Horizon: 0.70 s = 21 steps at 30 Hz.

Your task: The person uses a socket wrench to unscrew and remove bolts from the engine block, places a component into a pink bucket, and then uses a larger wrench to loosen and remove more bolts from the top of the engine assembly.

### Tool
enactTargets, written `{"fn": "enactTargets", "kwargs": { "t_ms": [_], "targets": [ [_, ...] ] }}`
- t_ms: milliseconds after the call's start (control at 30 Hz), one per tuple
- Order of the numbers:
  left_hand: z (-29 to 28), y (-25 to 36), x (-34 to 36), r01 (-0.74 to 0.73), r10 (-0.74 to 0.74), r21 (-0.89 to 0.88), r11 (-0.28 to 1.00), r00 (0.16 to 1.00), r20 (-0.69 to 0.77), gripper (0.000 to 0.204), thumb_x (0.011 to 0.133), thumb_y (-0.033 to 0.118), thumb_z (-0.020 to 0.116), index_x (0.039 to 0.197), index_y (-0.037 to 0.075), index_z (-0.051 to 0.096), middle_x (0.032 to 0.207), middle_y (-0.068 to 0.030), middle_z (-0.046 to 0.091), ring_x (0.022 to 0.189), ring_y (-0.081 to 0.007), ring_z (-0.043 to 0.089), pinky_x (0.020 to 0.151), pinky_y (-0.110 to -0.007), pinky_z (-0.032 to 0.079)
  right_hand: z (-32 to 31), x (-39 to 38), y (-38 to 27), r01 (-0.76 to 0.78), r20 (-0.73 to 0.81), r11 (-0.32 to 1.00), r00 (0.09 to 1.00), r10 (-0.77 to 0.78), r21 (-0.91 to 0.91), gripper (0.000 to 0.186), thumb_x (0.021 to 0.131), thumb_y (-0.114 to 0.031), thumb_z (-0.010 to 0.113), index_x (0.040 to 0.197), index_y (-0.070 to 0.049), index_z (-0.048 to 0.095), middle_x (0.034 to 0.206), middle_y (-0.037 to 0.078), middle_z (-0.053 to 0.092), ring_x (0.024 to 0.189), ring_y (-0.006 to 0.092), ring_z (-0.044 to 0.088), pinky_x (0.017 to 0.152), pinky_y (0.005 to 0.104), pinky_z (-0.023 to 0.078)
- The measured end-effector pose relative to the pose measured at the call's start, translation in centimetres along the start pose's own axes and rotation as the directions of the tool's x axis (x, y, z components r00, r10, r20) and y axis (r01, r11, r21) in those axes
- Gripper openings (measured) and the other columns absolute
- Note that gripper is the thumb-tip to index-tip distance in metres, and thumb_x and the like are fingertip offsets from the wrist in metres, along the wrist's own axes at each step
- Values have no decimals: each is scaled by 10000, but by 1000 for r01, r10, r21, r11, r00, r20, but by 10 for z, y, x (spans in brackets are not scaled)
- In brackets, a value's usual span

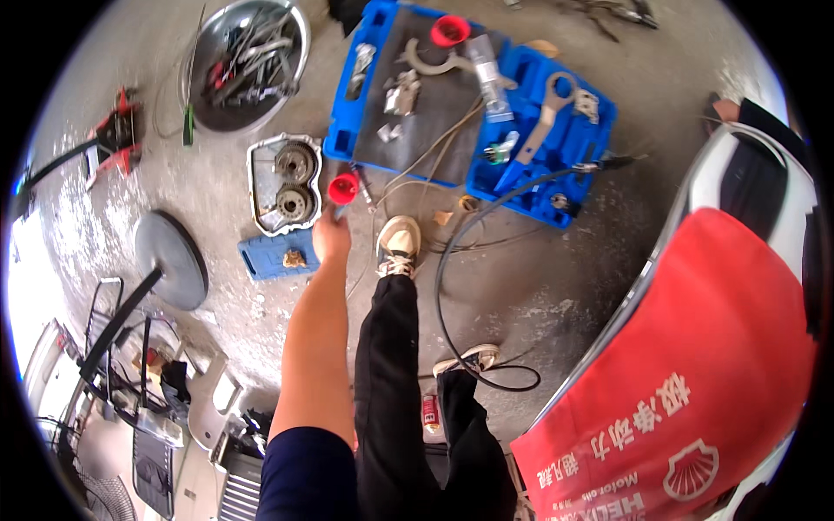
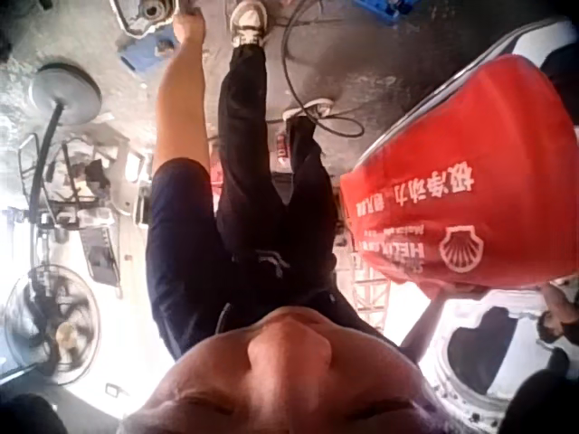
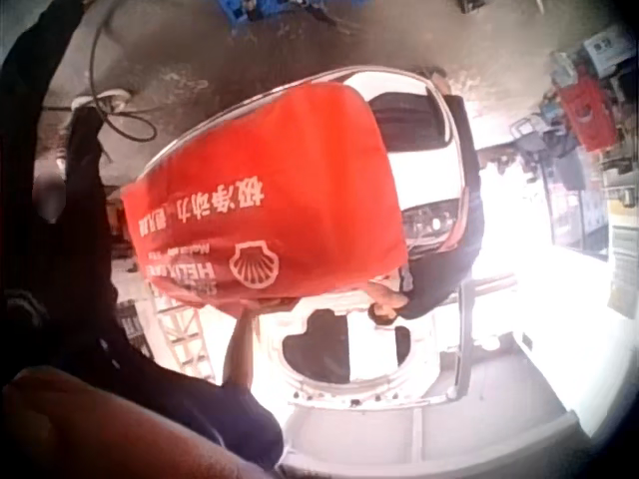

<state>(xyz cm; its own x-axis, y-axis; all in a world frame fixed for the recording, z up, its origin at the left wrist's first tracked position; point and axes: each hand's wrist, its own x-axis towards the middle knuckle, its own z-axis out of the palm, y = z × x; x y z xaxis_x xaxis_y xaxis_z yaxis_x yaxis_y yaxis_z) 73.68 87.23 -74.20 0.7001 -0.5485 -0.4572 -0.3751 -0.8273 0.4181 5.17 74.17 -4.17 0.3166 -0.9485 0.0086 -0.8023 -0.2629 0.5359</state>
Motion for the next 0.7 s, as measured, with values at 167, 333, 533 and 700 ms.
{"fn": "enactTargets", "kwargs": {
  "t_ms": [167,333,533,700],
  "targets": [
    [-37,-29,-110,-25,58,-207,978,987,153,445,886,145,556,1329,101,552,1079,-162,671,1006,-301,650,793,-389,526,36,-106,-16,-272,72,962,959,273,-33,642,929,-264,456,1441,82,283,1498,236,311,1379,391,316,1125,479,273],
    [-71,95,-271,-424,469,-203,883,771,431,419,843,113,592,1218,-72,569,1116,-204,644,947,-248,627,814,-345,514,25,-53,-40,-355,-52,934,935,352,-52,642,853,-302,486,1395,27,382,1442,233,378,1343,369,364,1110,513,275],
    [-175,249,-296,-487,443,-43,873,750,492,597,835,150,654,1353,2,398,1284,-158,485,1214,-291,444,1000,-386,378,2,-48,-21,-360,114,611,908,403,705,612,840,-270,521,1369,21,422,1486,229,323,1403,377,270,1161,478,208],
    [-246,490,-553,-735,777,-253,629,578,250,312,901,112,589,1168,-49,603,832,-70,616,695,-136,530,609,-296,445,-32,-141,0,-351,125,432,873,471,831,527,832,-239,566,1305,-13,509,1444,218,388,1380,367,312,1145,466,238]
  ]
}}
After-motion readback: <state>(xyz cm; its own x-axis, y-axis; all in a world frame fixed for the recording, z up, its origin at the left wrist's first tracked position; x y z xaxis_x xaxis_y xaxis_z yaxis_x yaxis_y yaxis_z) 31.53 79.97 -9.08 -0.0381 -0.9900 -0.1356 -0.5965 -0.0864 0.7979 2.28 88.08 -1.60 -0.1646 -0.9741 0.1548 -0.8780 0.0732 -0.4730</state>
